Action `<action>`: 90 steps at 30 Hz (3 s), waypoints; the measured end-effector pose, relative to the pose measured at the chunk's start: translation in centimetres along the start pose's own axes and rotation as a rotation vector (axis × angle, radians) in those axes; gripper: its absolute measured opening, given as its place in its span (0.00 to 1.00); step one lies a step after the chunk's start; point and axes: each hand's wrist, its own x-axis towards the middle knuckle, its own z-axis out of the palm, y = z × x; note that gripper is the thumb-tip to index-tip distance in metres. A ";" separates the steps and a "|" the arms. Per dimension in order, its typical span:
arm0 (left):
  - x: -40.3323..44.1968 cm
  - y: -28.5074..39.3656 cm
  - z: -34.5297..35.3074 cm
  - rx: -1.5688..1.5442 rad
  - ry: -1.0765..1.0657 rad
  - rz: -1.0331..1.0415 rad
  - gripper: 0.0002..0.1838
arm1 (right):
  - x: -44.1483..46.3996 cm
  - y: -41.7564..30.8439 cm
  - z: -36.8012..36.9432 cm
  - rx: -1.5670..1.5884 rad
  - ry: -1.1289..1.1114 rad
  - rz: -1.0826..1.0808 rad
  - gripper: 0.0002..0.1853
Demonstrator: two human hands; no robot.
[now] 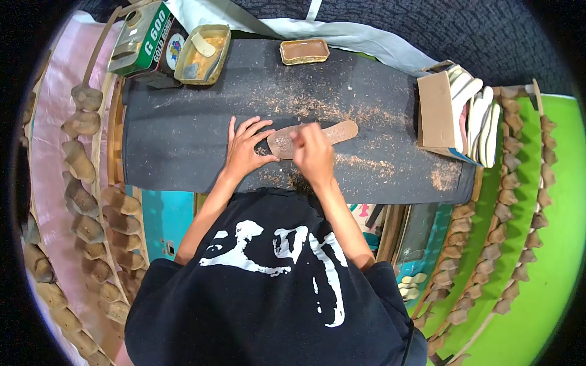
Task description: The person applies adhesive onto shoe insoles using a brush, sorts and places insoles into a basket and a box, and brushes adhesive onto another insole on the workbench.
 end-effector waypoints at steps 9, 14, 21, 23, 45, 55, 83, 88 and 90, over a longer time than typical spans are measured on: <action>0.0 0.1 -0.1 -0.013 0.006 -0.008 0.39 | 0.5 -0.7 0.2 0.089 -0.170 -0.070 0.07; -0.1 0.1 0.0 -0.022 0.002 -0.011 0.39 | 1.9 -0.4 -0.3 0.191 -0.218 0.020 0.08; -0.1 -0.1 0.3 -0.021 -0.005 -0.025 0.37 | 4.4 -0.7 -1.0 0.211 -0.518 0.022 0.11; -0.1 -0.3 0.3 -0.020 -0.002 -0.034 0.37 | 5.1 -0.3 -1.0 0.206 -0.590 0.010 0.11; -0.1 -0.1 0.2 -0.060 -0.012 -0.073 0.41 | 7.7 0.4 0.5 0.217 -0.702 -0.040 0.21; 0.1 -0.2 0.1 -0.038 -0.032 -0.069 0.38 | 5.6 2.7 -0.4 0.159 -0.737 0.113 0.19; 0.3 0.1 0.0 -0.058 0.007 -0.059 0.36 | 4.0 0.9 0.5 0.306 -0.264 0.272 0.09; 0.1 0.0 0.0 -0.053 -0.002 -0.057 0.36 | 4.0 5.2 -2.3 0.059 0.040 0.328 0.09; 0.1 0.1 0.0 -0.060 0.010 -0.053 0.35 | 4.3 5.6 -4.0 -0.120 0.075 0.246 0.08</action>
